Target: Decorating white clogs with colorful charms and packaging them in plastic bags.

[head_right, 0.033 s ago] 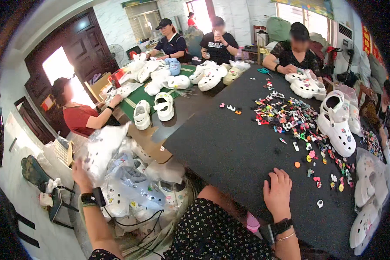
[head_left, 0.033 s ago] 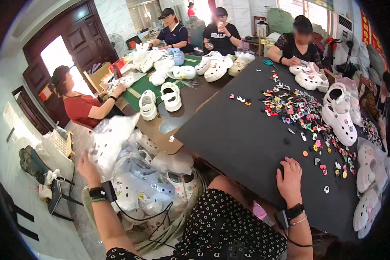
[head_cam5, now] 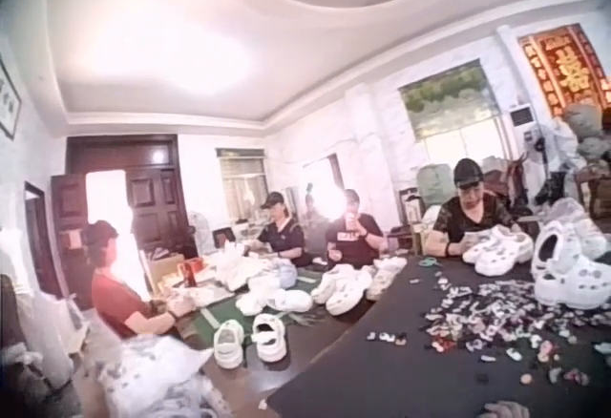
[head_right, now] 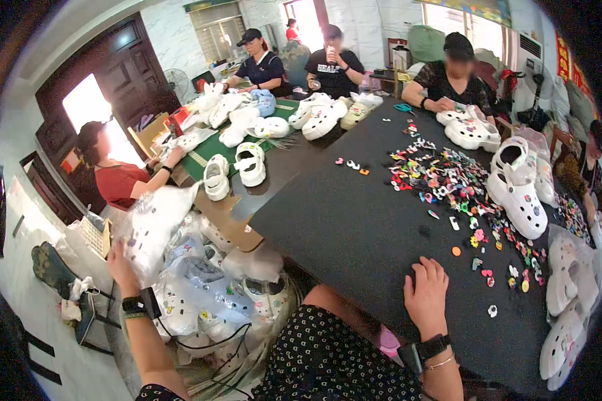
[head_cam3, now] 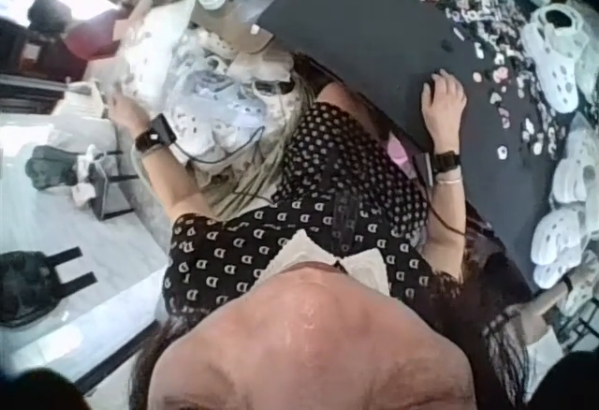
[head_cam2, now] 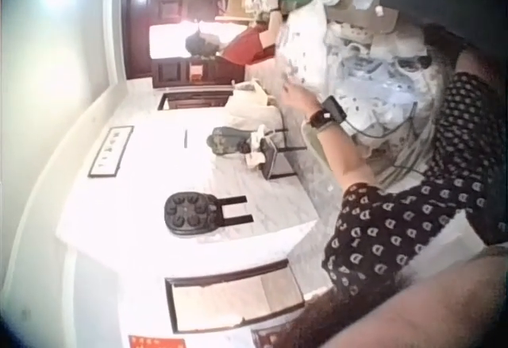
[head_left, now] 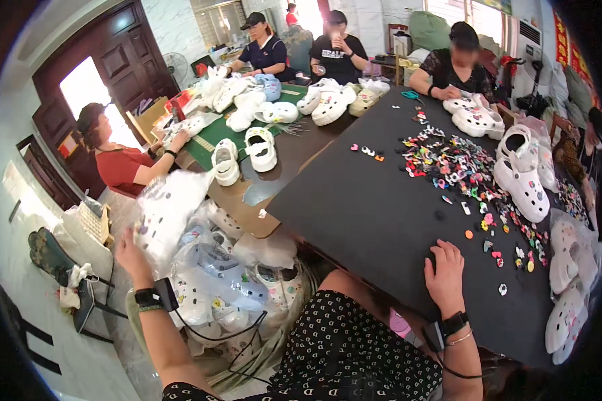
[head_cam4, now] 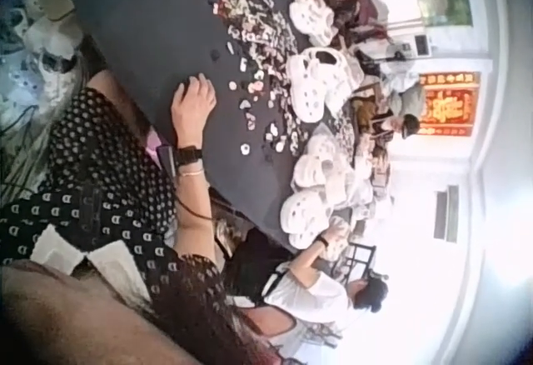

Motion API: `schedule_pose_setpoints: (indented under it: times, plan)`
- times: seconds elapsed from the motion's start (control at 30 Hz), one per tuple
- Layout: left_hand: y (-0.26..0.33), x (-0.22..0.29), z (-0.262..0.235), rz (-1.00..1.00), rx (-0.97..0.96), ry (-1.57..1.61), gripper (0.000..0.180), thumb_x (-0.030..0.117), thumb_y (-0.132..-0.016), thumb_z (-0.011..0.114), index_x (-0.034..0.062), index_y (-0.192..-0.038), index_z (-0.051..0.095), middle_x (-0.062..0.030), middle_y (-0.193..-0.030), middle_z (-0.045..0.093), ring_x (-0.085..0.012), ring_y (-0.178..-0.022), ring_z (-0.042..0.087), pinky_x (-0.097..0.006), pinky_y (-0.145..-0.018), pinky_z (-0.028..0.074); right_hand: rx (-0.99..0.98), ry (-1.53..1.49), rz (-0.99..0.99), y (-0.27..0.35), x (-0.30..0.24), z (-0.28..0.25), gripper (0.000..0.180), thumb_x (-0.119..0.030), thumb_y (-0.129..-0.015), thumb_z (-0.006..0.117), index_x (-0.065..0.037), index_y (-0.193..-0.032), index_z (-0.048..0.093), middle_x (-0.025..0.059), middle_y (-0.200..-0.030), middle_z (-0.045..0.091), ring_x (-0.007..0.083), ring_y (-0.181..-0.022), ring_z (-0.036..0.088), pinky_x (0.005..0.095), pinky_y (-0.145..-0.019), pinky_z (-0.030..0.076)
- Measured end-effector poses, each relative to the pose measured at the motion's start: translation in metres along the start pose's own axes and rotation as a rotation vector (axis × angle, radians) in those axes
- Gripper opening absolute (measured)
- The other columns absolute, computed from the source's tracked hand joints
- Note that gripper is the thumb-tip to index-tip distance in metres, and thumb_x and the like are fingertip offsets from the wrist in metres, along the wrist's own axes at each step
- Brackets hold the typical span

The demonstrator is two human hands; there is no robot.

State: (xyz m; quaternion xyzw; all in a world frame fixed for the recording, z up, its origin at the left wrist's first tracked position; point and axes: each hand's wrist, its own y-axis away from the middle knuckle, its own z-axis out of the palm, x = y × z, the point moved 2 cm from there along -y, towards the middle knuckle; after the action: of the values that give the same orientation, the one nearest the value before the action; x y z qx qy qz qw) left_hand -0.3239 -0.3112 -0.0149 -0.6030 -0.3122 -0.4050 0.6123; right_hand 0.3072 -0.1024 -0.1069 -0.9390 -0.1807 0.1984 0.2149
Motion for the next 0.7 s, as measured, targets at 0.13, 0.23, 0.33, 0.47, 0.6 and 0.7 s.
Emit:
schedule_pose_setpoints:
  times: [0.13, 0.23, 0.33, 0.47, 0.6, 0.7]
  plan:
    - [0.019, 0.064, 0.051, 0.112, -0.26, 0.029, 0.035, 0.026, -0.1, 0.054, -0.0052, -0.108, 0.067, -0.0053, -0.093, 0.068, -0.0129, -0.079, 0.059, -0.027, -0.072, 0.048, 0.026, -0.006, 0.004, 0.0, 0.003, 0.005, 0.03, -0.014, -0.084, 0.064, -0.002, -0.111, 0.058, 0.016, -0.125, 0.055, 0.0364, -0.122, 0.047, 0.0498, -0.101, 0.037]
    - [0.071, 0.101, 0.115, -0.001, -0.49, 0.288, 0.033, 0.025, -0.101, 0.052, -0.0031, -0.114, 0.065, -0.004, -0.101, 0.067, -0.0113, -0.084, 0.06, -0.026, -0.075, 0.049, 0.06, -0.03, -0.038, 0.0, 0.004, 0.004, 0.029, -0.012, -0.083, 0.065, -0.003, -0.109, 0.058, 0.0154, -0.123, 0.056, 0.0357, -0.118, 0.05, 0.0488, -0.099, 0.039]
    - [0.1, 0.105, 0.164, 0.096, -0.706, 0.456, 0.028, 0.022, -0.102, 0.052, -0.0008, -0.11, 0.066, -0.0011, -0.1, 0.067, -0.0093, -0.085, 0.059, -0.026, -0.076, 0.049, 0.11, -0.145, 0.06, 0.002, 0.008, 0.0, 0.029, -0.008, -0.081, 0.065, -0.002, -0.108, 0.056, 0.0157, -0.121, 0.056, 0.0357, -0.116, 0.05, 0.0466, -0.099, 0.04]
    - [0.154, 0.1, 0.222, 0.07, -0.848, 0.446, 0.025, 0.019, -0.101, 0.052, -0.0011, -0.107, 0.066, 0.005, -0.085, 0.06, -0.0037, -0.072, 0.05, -0.02, -0.068, 0.041, 0.249, -0.274, 0.104, 0.004, 0.021, -0.001, 0.031, -0.001, -0.078, 0.065, -0.001, -0.108, 0.054, 0.0177, -0.119, 0.057, 0.0376, -0.111, 0.052, 0.0449, -0.096, 0.042]
    - [0.201, 0.088, 0.268, 0.163, -1.037, 0.403, 0.026, 0.012, -0.101, 0.049, -0.0012, -0.117, 0.065, 0.0042, -0.088, 0.062, -0.004, -0.076, 0.051, -0.02, -0.07, 0.042, 0.308, -0.417, 0.208, 0.002, 0.025, -0.002, 0.028, 0.002, -0.079, 0.063, -0.001, -0.105, 0.053, 0.0185, -0.117, 0.057, 0.0377, -0.112, 0.053, 0.0432, -0.095, 0.044]
    - [0.249, 0.082, 0.294, 0.191, -1.289, 0.328, 0.036, 0.007, -0.1, 0.046, -0.0011, -0.134, 0.054, -0.008, -0.134, 0.058, -0.014, -0.117, 0.054, -0.026, -0.103, 0.037, 0.338, -0.493, 0.286, 0.001, 0.03, -0.004, 0.026, 0.001, -0.08, 0.062, -0.001, -0.105, 0.053, 0.0183, -0.116, 0.058, 0.0371, -0.111, 0.054, 0.0423, -0.093, 0.045]
